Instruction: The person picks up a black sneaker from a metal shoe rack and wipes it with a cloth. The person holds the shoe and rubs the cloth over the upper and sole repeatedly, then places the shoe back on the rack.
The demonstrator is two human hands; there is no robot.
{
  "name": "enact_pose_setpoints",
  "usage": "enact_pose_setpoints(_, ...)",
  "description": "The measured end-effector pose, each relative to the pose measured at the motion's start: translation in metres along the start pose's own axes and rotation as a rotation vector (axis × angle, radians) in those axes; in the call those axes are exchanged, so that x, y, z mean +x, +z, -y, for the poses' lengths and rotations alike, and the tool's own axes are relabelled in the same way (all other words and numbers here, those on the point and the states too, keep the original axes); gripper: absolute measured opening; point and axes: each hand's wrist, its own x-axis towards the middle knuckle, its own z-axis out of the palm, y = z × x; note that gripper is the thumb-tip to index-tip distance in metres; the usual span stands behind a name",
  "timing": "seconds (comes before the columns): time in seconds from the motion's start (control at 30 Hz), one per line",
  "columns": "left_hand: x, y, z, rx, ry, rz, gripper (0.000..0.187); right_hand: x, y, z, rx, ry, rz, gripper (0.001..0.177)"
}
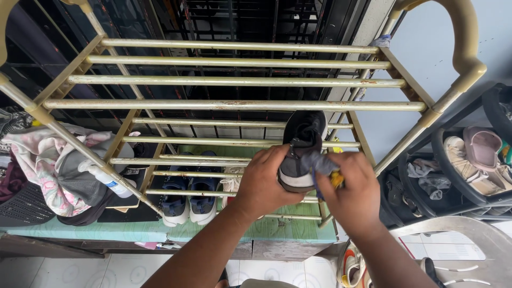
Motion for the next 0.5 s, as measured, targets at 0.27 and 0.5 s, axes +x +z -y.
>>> enact_pose_setpoints(0.27, 0.000, -0.012, -0.002, -0.044, 0.007, 0.019, 0.083, 0.004, -0.003, 0.021, 0.058, -0.038, 0.102, 0.040)
enact_pose_setpoints(0.5, -0.005, -0.011, 0.012, -0.129, -0.090, 0.065, 0.082, 0.014, 0.024, -0.009, 0.167, 0.173, -0.031, 0.028)
